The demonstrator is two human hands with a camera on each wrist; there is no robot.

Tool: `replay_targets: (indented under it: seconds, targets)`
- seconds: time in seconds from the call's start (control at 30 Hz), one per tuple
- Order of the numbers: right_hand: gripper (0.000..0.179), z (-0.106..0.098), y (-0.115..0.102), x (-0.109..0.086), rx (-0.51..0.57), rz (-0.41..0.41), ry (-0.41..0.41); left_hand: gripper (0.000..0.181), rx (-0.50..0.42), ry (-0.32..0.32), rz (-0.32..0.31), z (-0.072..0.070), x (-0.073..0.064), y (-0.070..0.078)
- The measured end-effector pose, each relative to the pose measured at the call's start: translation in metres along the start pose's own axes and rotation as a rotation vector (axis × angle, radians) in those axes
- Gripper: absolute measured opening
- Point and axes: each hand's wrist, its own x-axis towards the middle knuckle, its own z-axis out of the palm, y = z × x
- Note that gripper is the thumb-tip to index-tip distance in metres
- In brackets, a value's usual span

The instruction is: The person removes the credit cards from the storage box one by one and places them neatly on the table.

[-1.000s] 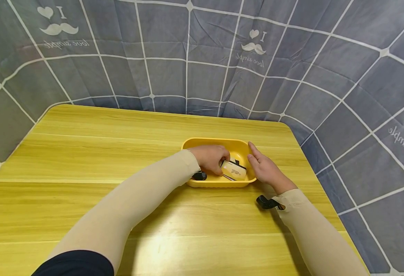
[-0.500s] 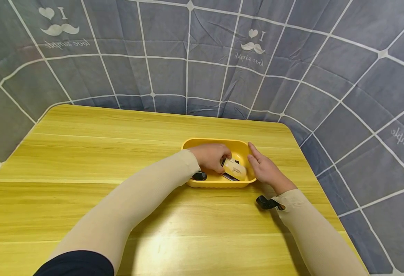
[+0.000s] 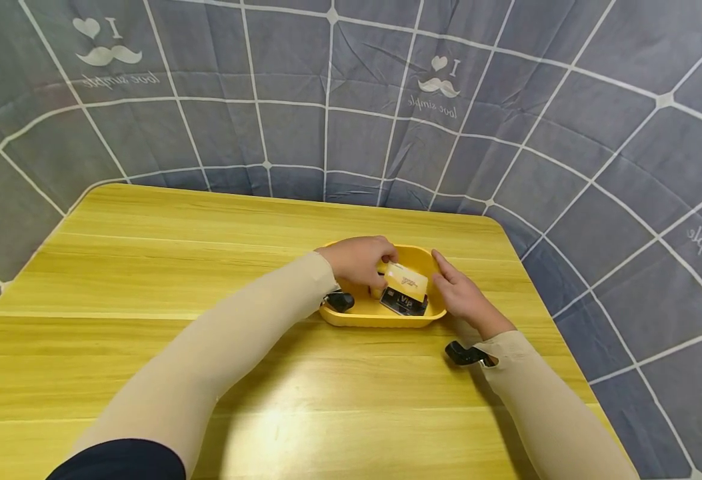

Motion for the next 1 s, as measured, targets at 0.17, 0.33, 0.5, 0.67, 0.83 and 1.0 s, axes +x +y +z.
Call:
replay_targets:
  seconds: [0.17,0.33,0.5,0.67,0.83,1.0]
  targets:
    - [0.063,0.002,0.003,0.001,0.142,0.068,0.0,0.054,-0.016,0.026,0.005,-0.013,-0.01,-0.003]
    - [0.063,0.003,0.005,0.001,0.252,0.103,-0.01,0.053,-0.016,0.065,0.012,-0.026,-0.021,-0.008]
    - [0.063,0.003,0.009,0.003,0.298,0.117,-0.013,0.052,-0.03,0.103,0.003,-0.037,-0.033,-0.016]
    - [0.062,0.01,0.015,0.005,0.358,0.09,-0.001,0.056,-0.064,0.132,-0.017,-0.044,-0.048,-0.025]
    - [0.061,0.016,0.018,0.006,0.45,0.077,0.025,0.056,-0.091,0.179,-0.026,-0.051,-0.063,-0.035]
    - [0.061,0.02,0.018,0.005,0.461,0.046,0.053,0.055,-0.111,0.226,-0.037,-0.055,-0.079,-0.046]
